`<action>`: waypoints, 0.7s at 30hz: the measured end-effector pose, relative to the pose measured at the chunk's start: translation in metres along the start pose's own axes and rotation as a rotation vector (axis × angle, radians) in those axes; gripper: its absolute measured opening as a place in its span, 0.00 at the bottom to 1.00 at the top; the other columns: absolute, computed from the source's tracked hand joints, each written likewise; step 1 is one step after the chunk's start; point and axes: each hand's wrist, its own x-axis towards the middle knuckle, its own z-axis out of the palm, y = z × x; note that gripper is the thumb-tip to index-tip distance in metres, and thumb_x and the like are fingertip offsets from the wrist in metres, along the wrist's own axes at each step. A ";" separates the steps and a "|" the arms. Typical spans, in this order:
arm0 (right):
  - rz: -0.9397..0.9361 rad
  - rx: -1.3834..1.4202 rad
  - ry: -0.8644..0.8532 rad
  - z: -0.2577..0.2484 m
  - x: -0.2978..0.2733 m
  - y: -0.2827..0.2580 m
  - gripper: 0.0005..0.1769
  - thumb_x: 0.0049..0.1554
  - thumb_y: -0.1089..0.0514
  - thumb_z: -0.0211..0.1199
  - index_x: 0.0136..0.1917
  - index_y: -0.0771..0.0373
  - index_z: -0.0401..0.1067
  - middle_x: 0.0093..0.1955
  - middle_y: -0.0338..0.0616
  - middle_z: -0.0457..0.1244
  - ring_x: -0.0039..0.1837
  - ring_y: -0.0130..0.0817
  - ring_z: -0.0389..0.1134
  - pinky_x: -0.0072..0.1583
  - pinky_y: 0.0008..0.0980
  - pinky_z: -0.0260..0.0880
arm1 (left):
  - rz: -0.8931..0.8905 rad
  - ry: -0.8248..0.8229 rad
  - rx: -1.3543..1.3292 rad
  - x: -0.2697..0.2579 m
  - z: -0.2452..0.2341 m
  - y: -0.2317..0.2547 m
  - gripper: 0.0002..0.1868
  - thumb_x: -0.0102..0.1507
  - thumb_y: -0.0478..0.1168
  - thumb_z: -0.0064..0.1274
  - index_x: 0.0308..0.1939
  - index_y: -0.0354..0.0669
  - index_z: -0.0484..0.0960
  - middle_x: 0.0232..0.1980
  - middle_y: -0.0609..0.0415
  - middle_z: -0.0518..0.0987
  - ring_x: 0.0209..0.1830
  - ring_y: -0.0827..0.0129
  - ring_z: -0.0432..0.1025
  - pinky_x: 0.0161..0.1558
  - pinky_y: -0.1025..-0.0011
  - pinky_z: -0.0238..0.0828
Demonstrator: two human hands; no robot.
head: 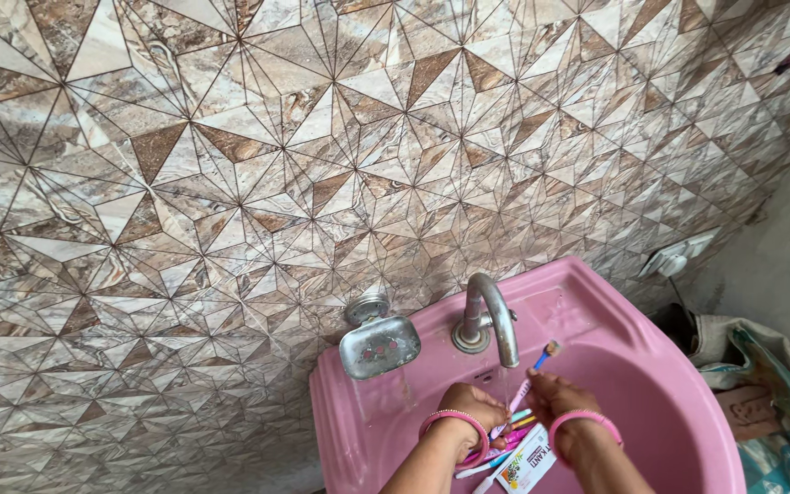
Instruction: The person rinses multiple toothbrushes under running water at a pink sink, then places them into a wall-mounted holder. The person repeats this process for several toothbrushes, ensuring each is rinsed before being stored.
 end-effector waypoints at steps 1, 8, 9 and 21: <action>0.007 0.020 -0.025 0.001 -0.003 0.005 0.09 0.57 0.62 0.68 0.51 0.67 0.76 0.44 0.43 0.68 0.43 0.28 0.67 0.47 0.26 0.76 | 0.002 0.016 0.026 0.000 0.002 0.001 0.05 0.60 0.27 0.62 0.37 0.24 0.84 0.36 0.41 0.84 0.29 0.63 0.81 0.26 0.67 0.82; 0.057 -0.032 -0.090 -0.001 -0.011 0.025 0.06 0.57 0.64 0.65 0.49 0.65 0.75 0.43 0.43 0.69 0.41 0.30 0.69 0.46 0.27 0.76 | 0.071 0.100 0.068 0.013 0.012 0.003 0.04 0.60 0.26 0.60 0.38 0.27 0.86 0.34 0.44 0.84 0.27 0.64 0.78 0.26 0.70 0.75; 0.056 0.002 -0.086 0.000 -0.008 0.025 0.05 0.57 0.65 0.65 0.48 0.66 0.75 0.43 0.43 0.69 0.41 0.30 0.70 0.45 0.27 0.76 | 0.123 0.074 0.087 0.015 0.009 0.000 0.06 0.60 0.27 0.59 0.39 0.27 0.88 0.34 0.43 0.84 0.27 0.66 0.78 0.25 0.71 0.74; 0.090 0.017 -0.151 0.006 -0.009 0.033 0.04 0.59 0.63 0.63 0.49 0.66 0.75 0.43 0.43 0.69 0.43 0.28 0.69 0.48 0.27 0.77 | 0.068 0.092 -0.056 0.002 -0.002 -0.007 0.06 0.58 0.26 0.61 0.38 0.25 0.83 0.32 0.44 0.82 0.27 0.64 0.79 0.27 0.69 0.79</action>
